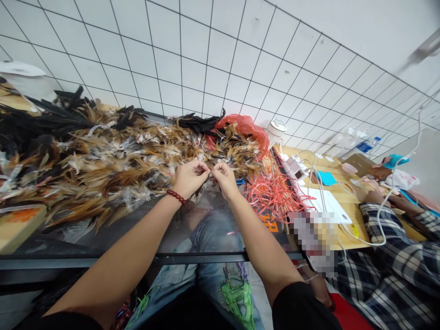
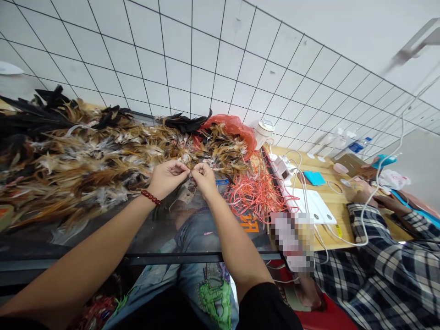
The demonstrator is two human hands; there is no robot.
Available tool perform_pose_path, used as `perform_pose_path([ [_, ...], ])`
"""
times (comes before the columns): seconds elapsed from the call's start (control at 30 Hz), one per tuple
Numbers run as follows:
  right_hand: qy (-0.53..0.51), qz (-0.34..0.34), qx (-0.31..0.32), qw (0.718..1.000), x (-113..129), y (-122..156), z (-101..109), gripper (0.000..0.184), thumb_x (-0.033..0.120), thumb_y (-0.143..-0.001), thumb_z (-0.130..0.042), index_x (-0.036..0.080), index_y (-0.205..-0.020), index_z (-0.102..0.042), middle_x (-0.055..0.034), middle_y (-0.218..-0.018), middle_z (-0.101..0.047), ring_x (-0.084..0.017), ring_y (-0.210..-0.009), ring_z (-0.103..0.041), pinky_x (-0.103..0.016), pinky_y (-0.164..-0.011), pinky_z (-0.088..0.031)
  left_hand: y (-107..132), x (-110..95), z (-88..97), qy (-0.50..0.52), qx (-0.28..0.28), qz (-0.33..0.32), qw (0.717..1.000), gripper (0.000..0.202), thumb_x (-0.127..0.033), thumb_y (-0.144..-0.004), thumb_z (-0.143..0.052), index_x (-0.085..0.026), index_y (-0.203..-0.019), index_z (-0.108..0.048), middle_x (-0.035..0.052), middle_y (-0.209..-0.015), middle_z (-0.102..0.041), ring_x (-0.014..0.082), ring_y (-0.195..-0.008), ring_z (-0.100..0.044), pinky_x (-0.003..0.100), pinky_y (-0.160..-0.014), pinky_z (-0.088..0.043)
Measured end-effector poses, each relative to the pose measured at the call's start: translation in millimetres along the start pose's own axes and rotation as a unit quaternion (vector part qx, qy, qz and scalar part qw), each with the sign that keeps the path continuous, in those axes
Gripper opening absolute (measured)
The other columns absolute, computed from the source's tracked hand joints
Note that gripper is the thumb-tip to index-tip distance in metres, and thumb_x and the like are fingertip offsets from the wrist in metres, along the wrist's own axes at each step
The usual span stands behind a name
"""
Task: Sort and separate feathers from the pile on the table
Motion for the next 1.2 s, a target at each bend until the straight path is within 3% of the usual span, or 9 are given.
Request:
perform_pose_path([
  [0.13,-0.029,-0.107,0.052,0.992,3.4,-1.3,5.6,0.027,0.034,-0.059,-0.075,0.018,-0.076,-0.061,0.0054,-0.054,-0.057,-0.008,-0.049,-0.052,-0.020,-0.048,-0.039,3.8,2.2,2.9,-0.086,0.001,-0.063,0.994,0.006,-0.020,-0.067,-0.066,-0.019,-0.071,-0.069,0.0030,-0.072,-0.068,0.0148,-0.067,-0.062,0.025,-0.069,-0.049],
  [0.2,-0.035,-0.125,0.071,0.989,5.0,-1.9,8.9,0.027,0.035,-0.060,-0.077,0.018,-0.075,-0.064,0.0035,-0.054,-0.060,-0.009,-0.050,-0.054,-0.020,-0.049,-0.041,4.7,0.2,4.1,-0.116,0.009,-0.090,0.989,0.007,-0.019,-0.068,-0.065,-0.019,-0.072,-0.070,0.0032,-0.074,-0.069,0.0153,-0.070,-0.062,0.025,-0.071,-0.049],
  [0.43,-0.057,-0.107,0.084,0.989,12.3,-0.7,11.7,0.028,0.032,-0.057,-0.083,0.016,-0.073,-0.067,0.0019,-0.060,-0.064,-0.009,-0.055,-0.057,-0.020,-0.054,-0.044,3.3,-7.4,5.5,-0.101,-0.005,-0.114,0.988,0.017,-0.024,-0.072,-0.066,-0.018,-0.085,-0.074,0.0079,-0.101,-0.067,0.0151,-0.077,-0.064,0.025,-0.071,-0.052],
  [0.63,-0.057,-0.098,0.111,0.987,14.8,1.6,11.2,0.032,0.038,-0.058,-0.082,0.016,-0.074,-0.065,0.0030,-0.061,-0.062,-0.008,-0.056,-0.056,-0.021,-0.057,-0.045,-1.9,-9.9,10.7,-0.143,0.036,-0.129,0.981,0.010,-0.026,-0.073,-0.066,-0.020,-0.069,-0.072,0.0078,-0.088,-0.070,0.0192,-0.086,-0.063,0.028,-0.078,-0.051],
  [0.8,-0.034,-0.079,0.080,0.993,10.4,0.0,8.9,0.032,0.042,-0.062,-0.078,0.018,-0.071,-0.060,0.0044,-0.056,-0.059,-0.008,-0.053,-0.052,-0.022,-0.057,-0.044,-4.7,-9.8,13.4,-0.166,0.042,-0.142,0.975,0.012,-0.024,-0.074,-0.063,-0.021,-0.064,-0.068,0.0071,-0.081,-0.069,0.0196,-0.083,-0.062,0.030,-0.081,-0.048],
  [0.87,-0.029,-0.070,0.062,0.995,7.9,-1.1,9.2,0.032,0.043,-0.063,-0.077,0.018,-0.071,-0.059,0.0045,-0.056,-0.058,-0.008,-0.053,-0.052,-0.022,-0.057,-0.044,-5.9,-8.8,14.2,-0.182,0.076,-0.145,0.970,0.012,-0.022,-0.073,-0.061,-0.021,-0.063,-0.067,0.0060,-0.078,-0.067,0.0190,-0.079,-0.061,0.030,-0.080,-0.047],
  [1.0,-0.014,-0.056,0.059,0.997,3.3,-2.9,10.8,0.034,0.044,-0.062,-0.077,0.018,-0.069,-0.057,0.0051,-0.056,-0.055,-0.008,-0.052,-0.049,-0.022,-0.055,-0.042,-8.0,-7.1,16.0,-0.165,0.167,-0.103,0.967,0.009,-0.019,-0.068,-0.065,-0.020,-0.059,-0.063,0.0038,-0.071,-0.065,0.0169,-0.071,-0.057,0.028,-0.072,-0.046],
  [1.1,-0.018,-0.028,0.070,0.997,-0.2,-6.1,12.3,0.034,0.046,-0.065,-0.075,0.019,-0.073,-0.057,0.0045,-0.060,-0.055,-0.009,-0.056,-0.050,-0.023,-0.059,-0.044,-8.9,-6.7,17.7,-0.081,0.137,-0.011,0.987,0.013,-0.029,-0.070,-0.067,-0.018,-0.066,-0.062,0.0029,-0.066,-0.063,0.0147,-0.059,-0.055,0.026,-0.059,-0.044],
  [1.2,-0.003,0.041,0.042,0.998,-3.0,-11.6,16.9,0.028,0.044,-0.074,-0.068,0.020,-0.083,-0.057,0.0016,-0.073,-0.059,-0.012,-0.067,-0.054,-0.026,-0.069,-0.047,-8.9,-6.9,18.2,-0.044,0.153,0.089,0.983,0.019,-0.037,-0.071,-0.070,-0.018,-0.073,-0.064,0.0014,-0.058,-0.062,0.0131,-0.046,-0.051,0.024,-0.048,-0.039],
])
Point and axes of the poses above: each hand's wrist, its own y-axis away from the middle knuckle, its own z-axis out of the back of the hand, x = y × z, the point moved 1 cm from there along -y, towards the middle knuckle
